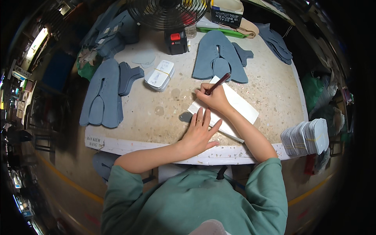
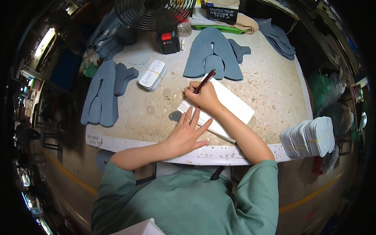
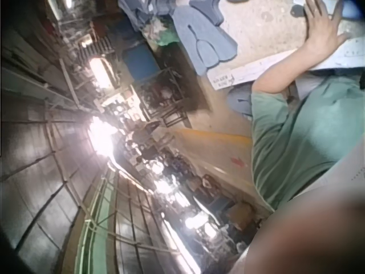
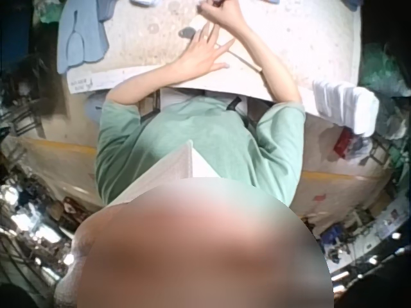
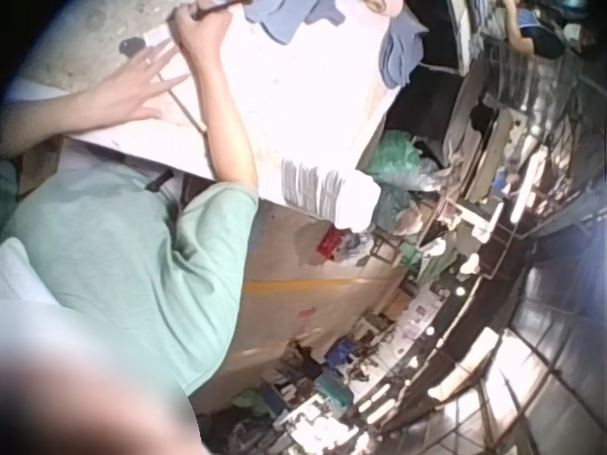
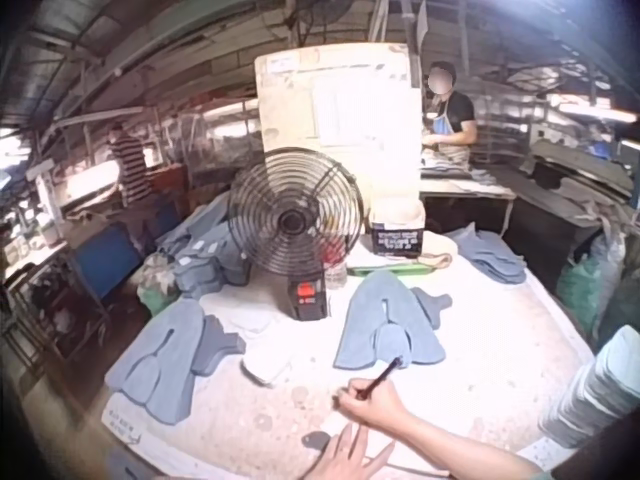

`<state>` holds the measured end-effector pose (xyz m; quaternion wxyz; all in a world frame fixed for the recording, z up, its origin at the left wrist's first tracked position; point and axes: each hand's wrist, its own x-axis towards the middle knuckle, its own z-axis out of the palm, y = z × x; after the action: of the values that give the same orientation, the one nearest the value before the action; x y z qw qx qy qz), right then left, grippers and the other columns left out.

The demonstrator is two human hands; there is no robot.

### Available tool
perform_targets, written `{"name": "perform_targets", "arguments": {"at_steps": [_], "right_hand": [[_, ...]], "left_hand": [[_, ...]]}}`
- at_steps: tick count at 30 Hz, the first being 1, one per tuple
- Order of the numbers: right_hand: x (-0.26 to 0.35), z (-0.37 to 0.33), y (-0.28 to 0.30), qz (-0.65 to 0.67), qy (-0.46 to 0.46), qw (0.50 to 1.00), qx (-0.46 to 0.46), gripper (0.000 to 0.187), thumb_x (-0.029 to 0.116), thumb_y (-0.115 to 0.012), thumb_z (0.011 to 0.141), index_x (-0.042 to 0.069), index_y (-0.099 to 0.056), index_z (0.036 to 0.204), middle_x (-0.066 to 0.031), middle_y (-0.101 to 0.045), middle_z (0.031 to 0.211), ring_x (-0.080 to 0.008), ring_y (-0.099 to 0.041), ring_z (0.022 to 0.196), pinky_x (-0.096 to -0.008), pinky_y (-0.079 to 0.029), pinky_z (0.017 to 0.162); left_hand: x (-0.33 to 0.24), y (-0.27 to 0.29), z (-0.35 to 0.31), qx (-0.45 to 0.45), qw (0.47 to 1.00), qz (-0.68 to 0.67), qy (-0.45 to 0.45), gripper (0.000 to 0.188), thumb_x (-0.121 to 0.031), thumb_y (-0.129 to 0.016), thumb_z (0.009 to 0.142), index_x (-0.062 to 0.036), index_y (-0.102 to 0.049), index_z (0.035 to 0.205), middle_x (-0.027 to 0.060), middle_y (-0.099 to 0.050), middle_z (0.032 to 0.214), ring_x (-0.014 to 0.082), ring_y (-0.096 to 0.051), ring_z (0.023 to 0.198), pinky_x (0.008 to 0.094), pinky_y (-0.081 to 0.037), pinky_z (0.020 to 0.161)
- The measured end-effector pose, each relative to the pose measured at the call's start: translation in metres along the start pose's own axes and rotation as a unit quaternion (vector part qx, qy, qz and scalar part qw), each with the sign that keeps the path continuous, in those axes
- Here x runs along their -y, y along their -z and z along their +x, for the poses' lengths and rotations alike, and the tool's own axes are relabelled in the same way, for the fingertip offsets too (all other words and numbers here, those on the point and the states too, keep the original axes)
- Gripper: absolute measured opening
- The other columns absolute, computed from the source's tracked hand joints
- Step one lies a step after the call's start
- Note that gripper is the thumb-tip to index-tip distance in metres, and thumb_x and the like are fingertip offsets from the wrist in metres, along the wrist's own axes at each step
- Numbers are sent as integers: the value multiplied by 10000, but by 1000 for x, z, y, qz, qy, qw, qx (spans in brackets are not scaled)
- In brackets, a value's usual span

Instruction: The person gathers small white fabric pieces from a table, stacks them, and secures each stack with a rubber band. They repeat this process several times, then write on a notepad and place the notepad aside.

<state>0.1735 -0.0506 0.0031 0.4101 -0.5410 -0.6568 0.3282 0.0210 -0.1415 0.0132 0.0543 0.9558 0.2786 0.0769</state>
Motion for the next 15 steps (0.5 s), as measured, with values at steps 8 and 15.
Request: {"name": "perform_targets", "arguments": {"at_steps": [8,15], "right_hand": [[2,0,1,-26,12,1000,3,358,220,-665,762,12,-448,569,-46,-389,462,-130,-328,441,-306,-296,449],[0,0,0,-24,21,999,0,349,215,-658,761,11,-453,566,-48,-394,456,-125,-341,430,-303,-300,444]], "left_hand": [[0,0,1,3,1000,-6,4,719,-550,-525,888,-109,-372,1436,398,-253,1401,569,-279,1280,592,-286,1044],[0,0,1,5,1000,-8,4,715,-546,-521,891,-110,-372,1437,400,-246,1404,572,-275,1281,594,-279,1048]]}}
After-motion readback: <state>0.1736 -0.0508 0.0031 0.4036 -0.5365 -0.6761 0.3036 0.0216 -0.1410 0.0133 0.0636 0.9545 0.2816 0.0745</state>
